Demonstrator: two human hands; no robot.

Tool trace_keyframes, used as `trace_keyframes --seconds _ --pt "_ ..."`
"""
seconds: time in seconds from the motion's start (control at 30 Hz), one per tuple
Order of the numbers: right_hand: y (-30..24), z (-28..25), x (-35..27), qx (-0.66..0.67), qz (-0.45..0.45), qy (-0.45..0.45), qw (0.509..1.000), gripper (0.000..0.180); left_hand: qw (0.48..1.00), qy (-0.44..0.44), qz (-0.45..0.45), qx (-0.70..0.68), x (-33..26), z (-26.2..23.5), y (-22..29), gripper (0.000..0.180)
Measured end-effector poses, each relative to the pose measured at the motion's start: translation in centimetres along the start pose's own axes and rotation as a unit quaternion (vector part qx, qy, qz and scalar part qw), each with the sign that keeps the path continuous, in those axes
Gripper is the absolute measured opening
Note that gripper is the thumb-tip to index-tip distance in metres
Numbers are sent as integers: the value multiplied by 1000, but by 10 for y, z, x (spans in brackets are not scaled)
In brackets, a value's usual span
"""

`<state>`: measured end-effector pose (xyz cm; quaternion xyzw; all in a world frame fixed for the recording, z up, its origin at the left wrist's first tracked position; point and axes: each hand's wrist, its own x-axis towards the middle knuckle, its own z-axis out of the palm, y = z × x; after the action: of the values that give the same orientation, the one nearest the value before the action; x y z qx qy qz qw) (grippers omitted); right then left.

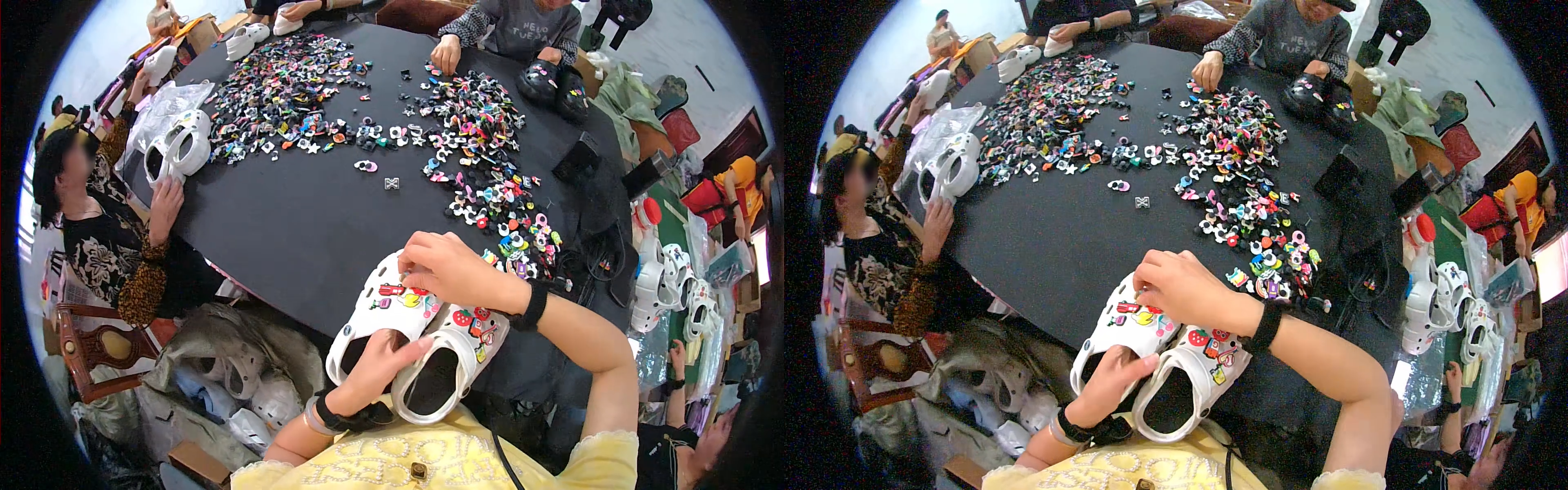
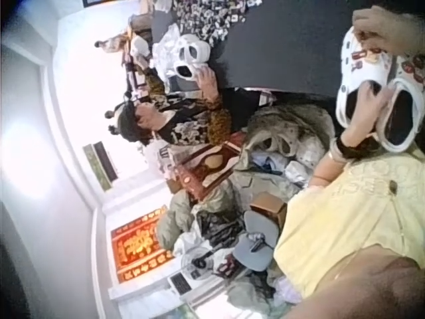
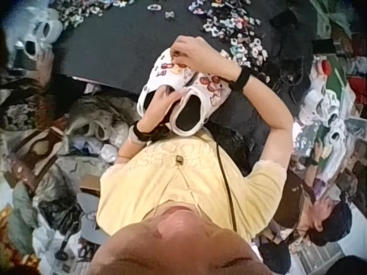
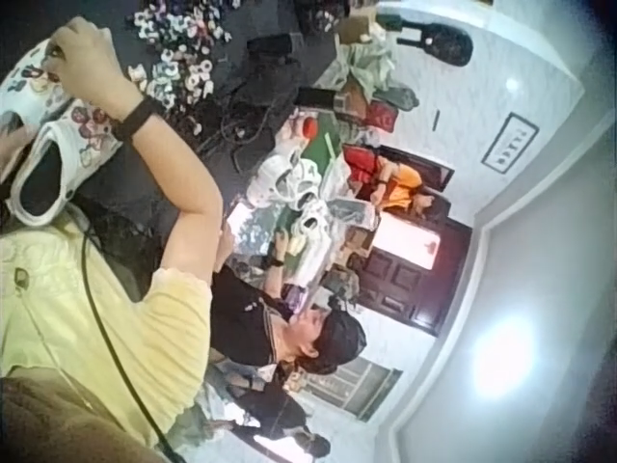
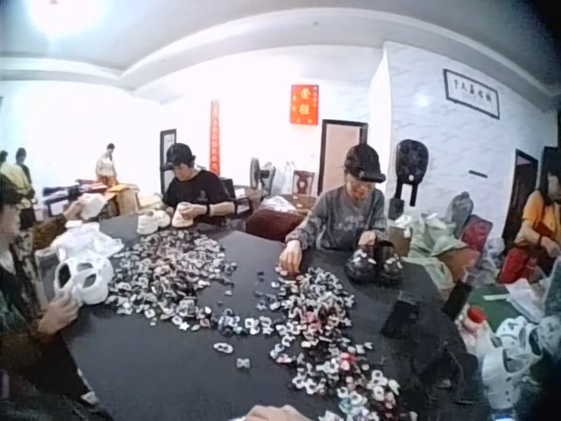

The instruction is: Assembling decorative charms onto white clog-style shoes and packaging them.

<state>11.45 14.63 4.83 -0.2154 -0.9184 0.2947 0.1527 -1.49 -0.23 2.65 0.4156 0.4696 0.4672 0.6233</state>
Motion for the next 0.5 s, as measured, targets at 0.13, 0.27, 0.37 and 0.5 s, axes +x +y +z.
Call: trace_keyframes --seconds 0.13,0.27,0.37,0.5 --pt "2 1 2 70 30 37 996 14 972 61 -167 -154 -2 0 2 27" --pt "5 -16 -8 352 163 116 914 18 971 140 -109 -159 -8 -1 -14 33" --pt "-8 -43 -28 385 206 105 893 18 970 188 -61 -139 -16 6 -15 30" --pt "-10 -59 -66 250 247 71 934 21 978 175 -53 -103 -15 4 -13 31"
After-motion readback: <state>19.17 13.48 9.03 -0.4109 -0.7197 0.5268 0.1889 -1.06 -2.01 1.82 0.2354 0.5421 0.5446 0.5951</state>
